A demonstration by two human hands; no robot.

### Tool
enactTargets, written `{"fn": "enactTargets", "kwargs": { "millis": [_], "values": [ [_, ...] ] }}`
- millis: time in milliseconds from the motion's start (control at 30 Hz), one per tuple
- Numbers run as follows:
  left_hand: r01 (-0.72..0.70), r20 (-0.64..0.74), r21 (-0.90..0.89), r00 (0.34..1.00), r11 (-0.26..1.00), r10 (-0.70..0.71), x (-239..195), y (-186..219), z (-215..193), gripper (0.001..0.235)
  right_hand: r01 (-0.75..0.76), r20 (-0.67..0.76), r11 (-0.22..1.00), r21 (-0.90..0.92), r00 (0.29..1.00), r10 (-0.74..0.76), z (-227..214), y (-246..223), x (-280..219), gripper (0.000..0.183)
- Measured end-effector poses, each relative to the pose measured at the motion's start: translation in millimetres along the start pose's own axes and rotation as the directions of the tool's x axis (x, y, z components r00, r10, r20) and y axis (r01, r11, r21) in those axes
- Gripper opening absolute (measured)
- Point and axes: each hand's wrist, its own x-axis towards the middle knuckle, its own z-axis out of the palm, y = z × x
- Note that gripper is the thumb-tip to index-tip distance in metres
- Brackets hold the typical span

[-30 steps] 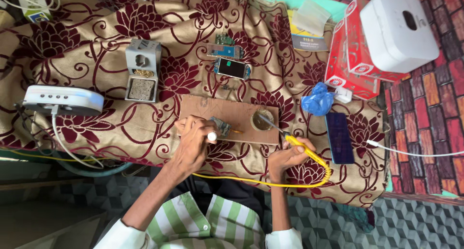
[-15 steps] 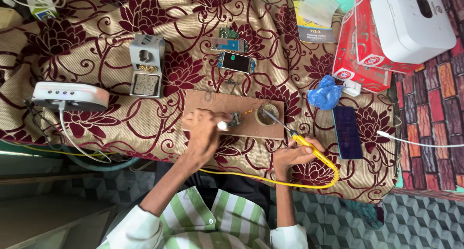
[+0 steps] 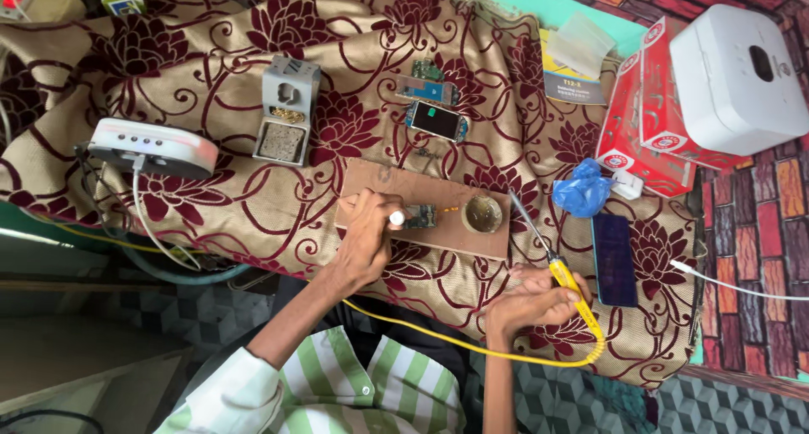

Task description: The person uses a soldering iron to apply heat to a small circuit board placed on a wooden board. They repeatedly dip the soldering iron tip into a small container of liquid and continue soldering the board throughout the clip.

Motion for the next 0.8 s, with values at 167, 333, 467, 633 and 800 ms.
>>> {"fn": "enactTargets", "kwargs": {
  "millis": [167, 333, 467, 633, 800],
  "values": [
    [-0.034, -0.055, 0.234, 0.997, 0.972, 0.048, -1, -2, -15, 0.051, 0.064, 0.173, 0.984, -0.164, 0.984, -0.035, 3, -26, -36, 0.05],
    [0.009, -0.114, -0.081, 0.993, 0.997, -0.018, 0, 1, -2, 0.041, 0.113, 0.296, 0.992, -0.059, 0.951, -0.09, 13, -29, -53, 0.05],
    [0.022, 0.073, -0.086, 0.997, 0.996, -0.015, 3, 1, 10, 0.046, 0.027, 0.269, 0.999, -0.017, 0.963, -0.021, 13, -35, -50, 0.049],
    [-0.057, 0.061, 0.056, 0.997, 0.997, 0.054, 4, -6, 2, 0.055, 0.009, 0.242, 1.0, 0.024, 0.97, -0.015, 14, -42, -50, 0.044],
    [-0.076, -0.016, 0.08, 0.997, 0.994, 0.078, 1, -15, -7, 0.055, -0.186, 0.15, 0.982, 0.035, 0.972, 0.179, 19, -46, -62, 0.039]
  ]
}}
